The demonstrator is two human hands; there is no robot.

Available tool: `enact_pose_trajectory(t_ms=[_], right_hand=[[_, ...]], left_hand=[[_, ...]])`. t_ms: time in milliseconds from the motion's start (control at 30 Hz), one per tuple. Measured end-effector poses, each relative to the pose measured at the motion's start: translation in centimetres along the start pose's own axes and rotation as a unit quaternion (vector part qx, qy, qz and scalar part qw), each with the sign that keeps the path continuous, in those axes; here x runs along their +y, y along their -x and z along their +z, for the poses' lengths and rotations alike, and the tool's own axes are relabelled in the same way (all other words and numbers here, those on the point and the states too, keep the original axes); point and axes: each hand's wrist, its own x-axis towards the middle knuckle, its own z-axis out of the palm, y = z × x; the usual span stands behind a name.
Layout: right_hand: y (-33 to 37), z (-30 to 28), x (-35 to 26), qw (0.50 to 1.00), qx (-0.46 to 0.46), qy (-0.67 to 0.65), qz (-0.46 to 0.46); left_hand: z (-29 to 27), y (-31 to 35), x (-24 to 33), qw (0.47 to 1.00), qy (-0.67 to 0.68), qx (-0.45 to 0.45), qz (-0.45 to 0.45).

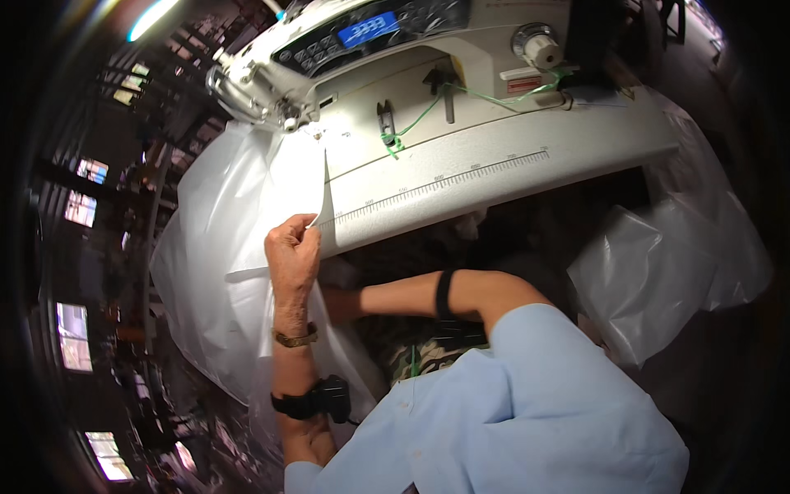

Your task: Sewing the edges of a large white plastic sheet using an industrial sewing machine.

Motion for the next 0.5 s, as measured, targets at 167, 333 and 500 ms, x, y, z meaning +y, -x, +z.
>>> enact_pose_trajectory(t_ms=[167, 333, 500], right_hand=[[-6.5, -2.6, 0.4, 0.988, -0.041, 0.152, 0.003], [-9.9, -2.8, 1.8, 0.942, -0.144, 0.302, 0.029], [-7.4, -4.9, 3.3, 0.851, -0.248, 0.458, 0.075]], left_hand=[[-2.8, -5.8, 6.6, 0.917, -0.301, -0.125, 0.229], [-4.8, -6.7, 7.1, 0.868, -0.389, -0.181, 0.251], [-2.4, -2.1, 0.6, 0.932, -0.283, -0.119, 0.193]])
